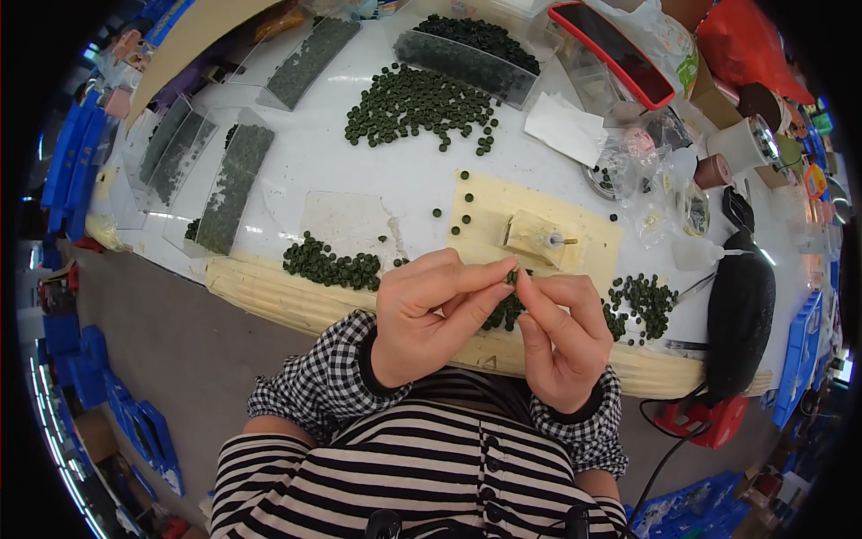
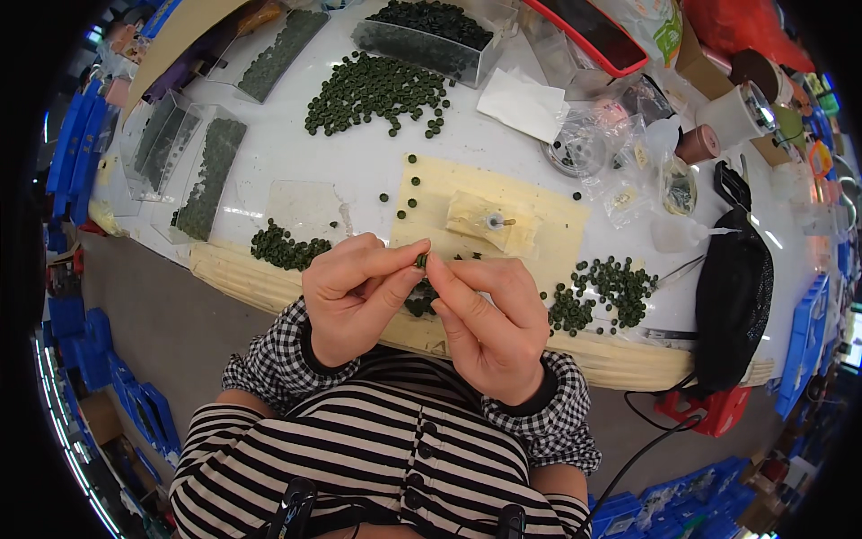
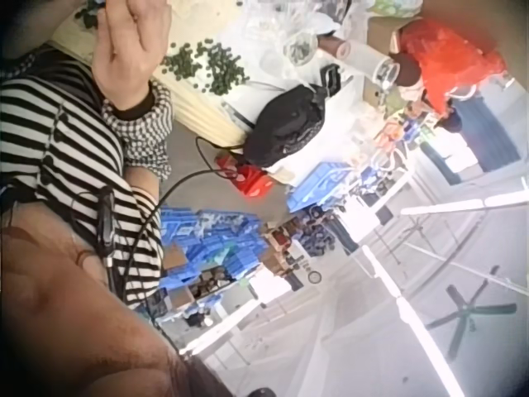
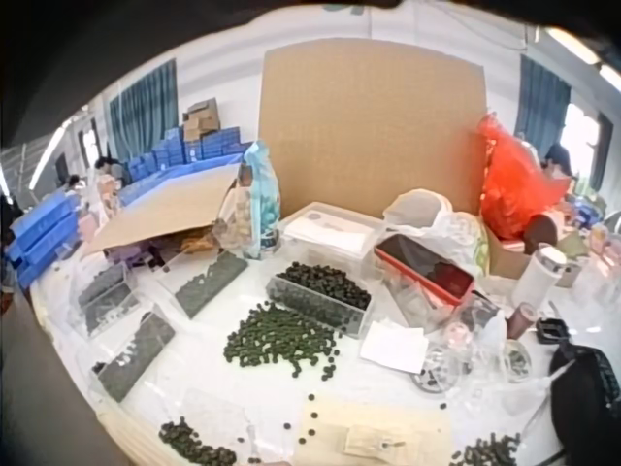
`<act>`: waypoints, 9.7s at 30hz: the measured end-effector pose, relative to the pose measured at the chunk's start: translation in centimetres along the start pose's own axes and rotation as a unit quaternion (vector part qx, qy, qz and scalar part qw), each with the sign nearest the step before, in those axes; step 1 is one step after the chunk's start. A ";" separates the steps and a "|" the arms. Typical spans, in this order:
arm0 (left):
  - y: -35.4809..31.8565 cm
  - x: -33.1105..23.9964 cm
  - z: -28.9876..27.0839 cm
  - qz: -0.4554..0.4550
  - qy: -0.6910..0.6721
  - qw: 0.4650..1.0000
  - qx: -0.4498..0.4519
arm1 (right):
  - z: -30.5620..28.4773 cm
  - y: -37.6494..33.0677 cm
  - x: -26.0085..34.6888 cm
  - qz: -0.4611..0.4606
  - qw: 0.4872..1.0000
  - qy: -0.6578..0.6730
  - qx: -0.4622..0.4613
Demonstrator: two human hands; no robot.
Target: Assembling small green plastic parts by hand at a factory workbench.
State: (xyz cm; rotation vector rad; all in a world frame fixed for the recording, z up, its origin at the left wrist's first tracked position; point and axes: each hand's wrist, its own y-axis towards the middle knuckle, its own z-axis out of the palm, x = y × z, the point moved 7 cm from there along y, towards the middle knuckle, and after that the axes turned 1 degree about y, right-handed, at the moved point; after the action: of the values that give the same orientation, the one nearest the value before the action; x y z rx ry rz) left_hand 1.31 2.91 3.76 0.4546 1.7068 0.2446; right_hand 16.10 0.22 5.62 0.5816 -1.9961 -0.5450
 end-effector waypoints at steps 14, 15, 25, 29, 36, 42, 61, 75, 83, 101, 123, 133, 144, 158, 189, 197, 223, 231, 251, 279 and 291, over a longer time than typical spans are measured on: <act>-0.8 -0.8 0.8 0.078 0.063 0.995 0.004 | -0.2 -0.2 -0.1 0.024 0.999 0.024 0.004; -0.8 -0.9 0.8 0.083 0.065 0.994 0.004 | -0.2 -0.2 -0.1 0.028 0.999 0.027 0.006; -0.7 -0.6 0.8 0.121 0.100 0.987 0.024 | -0.2 -0.3 -0.3 0.062 0.997 0.050 0.024; -0.8 -0.6 0.9 0.147 0.114 0.982 0.025 | -0.1 -0.5 -0.6 0.080 0.995 0.062 0.024; -0.3 -0.7 0.8 0.126 0.099 0.987 0.024 | -0.2 -0.5 -0.9 0.087 0.992 0.087 0.021; 0.4 -0.4 0.2 0.049 0.001 0.998 0.030 | -0.5 -0.1 -0.2 0.056 0.996 0.062 0.016; 1.8 0.8 -1.1 -0.014 0.117 0.991 0.065 | -1.4 -0.3 -0.6 0.055 0.998 -0.005 -0.002; 2.3 1.1 -1.9 0.000 0.177 0.982 0.063 | -2.1 -1.2 -1.5 0.080 0.996 -0.038 -0.015; 1.8 -1.1 -2.2 0.091 0.181 0.978 0.036 | -2.3 -1.2 -1.4 0.079 0.996 -0.039 -0.018; 1.8 0.8 -2.0 -0.019 0.212 0.972 0.105 | -2.6 -1.6 -1.4 0.082 0.996 -0.032 -0.028; 2.3 6.4 -2.6 -0.391 -0.482 0.774 -0.125 | -4.1 -2.0 -2.1 0.082 0.991 -0.083 -0.059; 5.1 4.2 1.8 -0.377 -0.490 0.779 0.106 | -6.2 4.5 -0.9 -0.066 0.976 -0.187 -0.090; 4.0 4.6 2.4 -0.403 -0.536 0.728 0.140 | -4.5 4.1 -3.5 -0.003 0.989 -0.142 -0.047; 3.5 4.3 3.0 -0.370 -0.522 0.742 0.198 | -4.0 4.3 -4.0 0.025 0.992 -0.121 -0.022; 3.6 5.7 3.2 -0.328 -0.512 0.763 0.218 | -4.2 4.5 -4.2 0.054 0.992 -0.112 0.038; 3.4 5.7 3.2 -0.370 -0.511 0.748 0.207 | -4.0 4.2 -4.6 0.058 0.989 -0.116 0.073; 2.4 5.1 4.5 -0.365 -0.509 0.738 0.251 | -3.9 3.5 -1.8 0.067 0.990 0.074 -0.096; 2.3 5.0 4.6 -0.371 -0.494 0.746 0.250 | -3.1 3.2 -2.7 0.094 0.984 0.116 -0.098; 3.0 5.0 3.7 -0.356 -0.401 0.819 0.206 | -4.7 2.7 -3.2 0.092 0.984 -0.003 -0.152; 4.2 3.6 1.2 -0.229 -0.241 0.938 0.096 | -1.1 2.5 -1.1 0.064 0.997 -0.052 -0.004; 4.4 3.5 1.1 -0.164 -0.227 0.952 0.119 | -1.0 2.4 -1.2 0.047 0.998 -0.038 -0.011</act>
State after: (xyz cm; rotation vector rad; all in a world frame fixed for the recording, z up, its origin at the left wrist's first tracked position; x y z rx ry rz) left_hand 2.61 8.24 2.24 0.3598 1.3310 -0.2943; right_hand 17.13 2.69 6.69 0.4571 -2.0746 -0.5380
